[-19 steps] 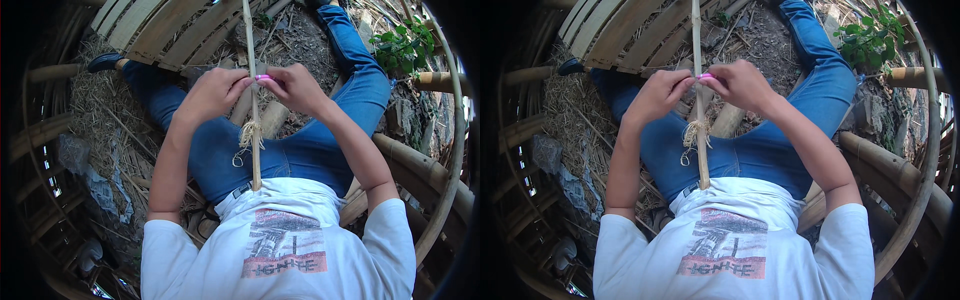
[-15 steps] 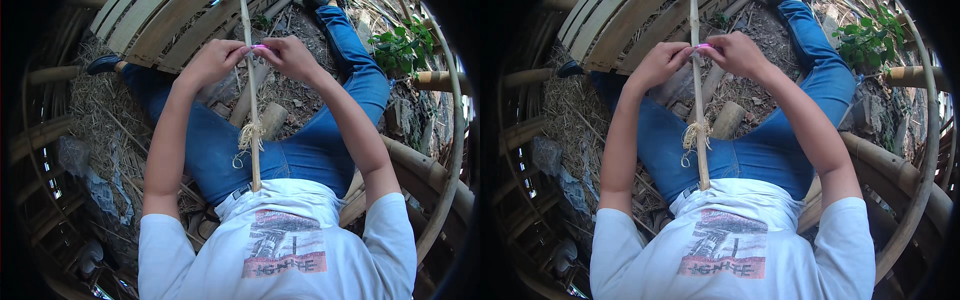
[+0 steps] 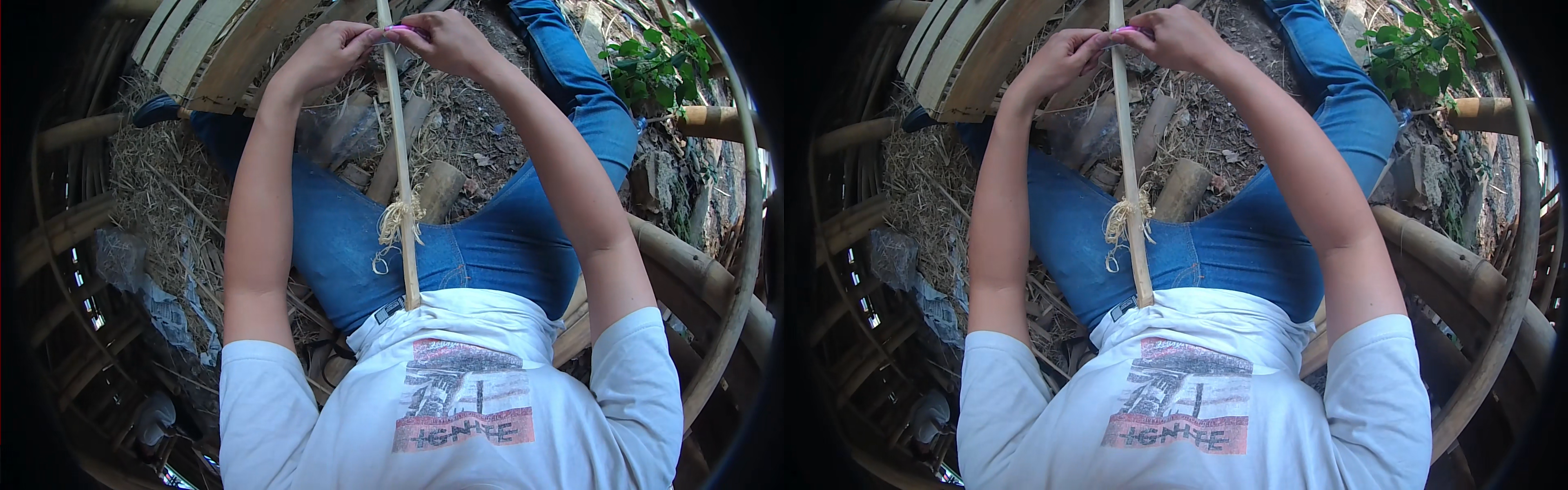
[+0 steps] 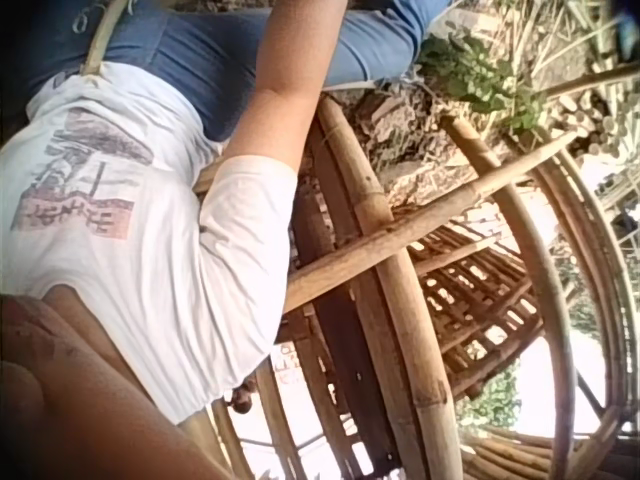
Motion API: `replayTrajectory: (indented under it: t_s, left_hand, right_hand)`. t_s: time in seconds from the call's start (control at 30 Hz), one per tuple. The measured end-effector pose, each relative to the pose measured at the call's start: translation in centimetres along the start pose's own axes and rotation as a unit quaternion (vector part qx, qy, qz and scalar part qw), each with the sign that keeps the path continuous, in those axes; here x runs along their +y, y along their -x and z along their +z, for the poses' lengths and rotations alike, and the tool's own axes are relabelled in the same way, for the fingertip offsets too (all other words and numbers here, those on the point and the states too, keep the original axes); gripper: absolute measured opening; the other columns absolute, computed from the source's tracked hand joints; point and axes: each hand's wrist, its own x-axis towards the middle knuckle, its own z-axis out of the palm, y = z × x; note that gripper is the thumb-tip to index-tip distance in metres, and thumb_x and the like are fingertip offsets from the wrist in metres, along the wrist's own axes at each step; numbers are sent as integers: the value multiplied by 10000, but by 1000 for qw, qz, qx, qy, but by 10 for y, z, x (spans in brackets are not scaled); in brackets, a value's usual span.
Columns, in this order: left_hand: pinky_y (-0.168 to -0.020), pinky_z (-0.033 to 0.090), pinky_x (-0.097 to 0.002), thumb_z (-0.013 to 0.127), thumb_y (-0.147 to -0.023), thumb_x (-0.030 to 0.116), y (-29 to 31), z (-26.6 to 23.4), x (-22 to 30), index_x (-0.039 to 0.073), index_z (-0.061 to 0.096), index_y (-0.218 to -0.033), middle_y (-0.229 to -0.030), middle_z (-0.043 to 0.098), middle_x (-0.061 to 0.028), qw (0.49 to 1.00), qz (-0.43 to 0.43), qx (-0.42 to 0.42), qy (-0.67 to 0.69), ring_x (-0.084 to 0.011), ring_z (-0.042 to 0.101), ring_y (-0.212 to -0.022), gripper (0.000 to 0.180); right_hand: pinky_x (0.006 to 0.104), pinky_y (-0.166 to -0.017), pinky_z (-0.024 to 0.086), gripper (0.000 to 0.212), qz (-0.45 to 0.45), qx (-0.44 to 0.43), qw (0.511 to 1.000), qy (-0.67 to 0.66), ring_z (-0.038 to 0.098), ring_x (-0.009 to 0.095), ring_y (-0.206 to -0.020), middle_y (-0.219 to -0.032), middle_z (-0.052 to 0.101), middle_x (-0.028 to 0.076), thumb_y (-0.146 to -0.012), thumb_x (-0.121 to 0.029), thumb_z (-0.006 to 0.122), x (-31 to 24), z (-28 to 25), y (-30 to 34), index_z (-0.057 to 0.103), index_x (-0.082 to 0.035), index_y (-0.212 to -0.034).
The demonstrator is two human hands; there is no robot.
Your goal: The person uses a small pink tool to scrape a thin bamboo stick held between their legs, working on the section near a bundle of fiber.
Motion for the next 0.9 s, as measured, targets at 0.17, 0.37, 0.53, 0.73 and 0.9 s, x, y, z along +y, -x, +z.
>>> replayTrajectory:
  t_s: [0.17,0.37,0.53,0.73,0.9]
  left_hand:
    - [-521,362,-285,544,-1022,273,-5,2,-1,10,696,-1052,-609,477,28,999,17,-12,-30,-72,410,-563,305]
    - [-543,356,-249,531,-1037,266,5,4,4,8,684,-1061,-651,456,52,999,-15,-43,11,-50,396,-602,300]
    - [-538,348,-253,531,-1037,276,10,6,10,-3,662,-983,-637,437,55,997,-18,-20,-69,-51,378,-590,313]
    - [-533,345,-262,525,-1038,264,27,16,15,-10,635,-908,-625,432,49,998,-12,-65,-13,-56,378,-585,323]
    - [-524,329,-267,527,-1035,254,40,26,14,-11,644,-898,-614,411,47,999,-2,-29,-28,-60,354,-580,321]
  right_hand:
    - [376,-557,466,344,-50,38,996,64,597,277,-563,-670,627,147,-966,-404,594,27,18,-1,737,-112,-1080]
    - [412,-633,503,359,-28,32,998,51,632,314,-638,-704,649,166,-949,-412,606,21,20,6,736,-115,-1102]
    - [438,-707,536,365,7,8,999,39,672,350,-716,-754,675,188,-932,-425,619,10,17,12,740,-125,-1101]
    - [415,-660,525,339,11,-21,1000,-9,651,346,-667,-696,653,174,-932,-397,627,5,22,35,744,-104,-1059]
    - [415,-627,513,316,2,-16,1000,-18,641,335,-622,-659,639,159,-930,-375,643,-5,21,46,749,-88,-1007]
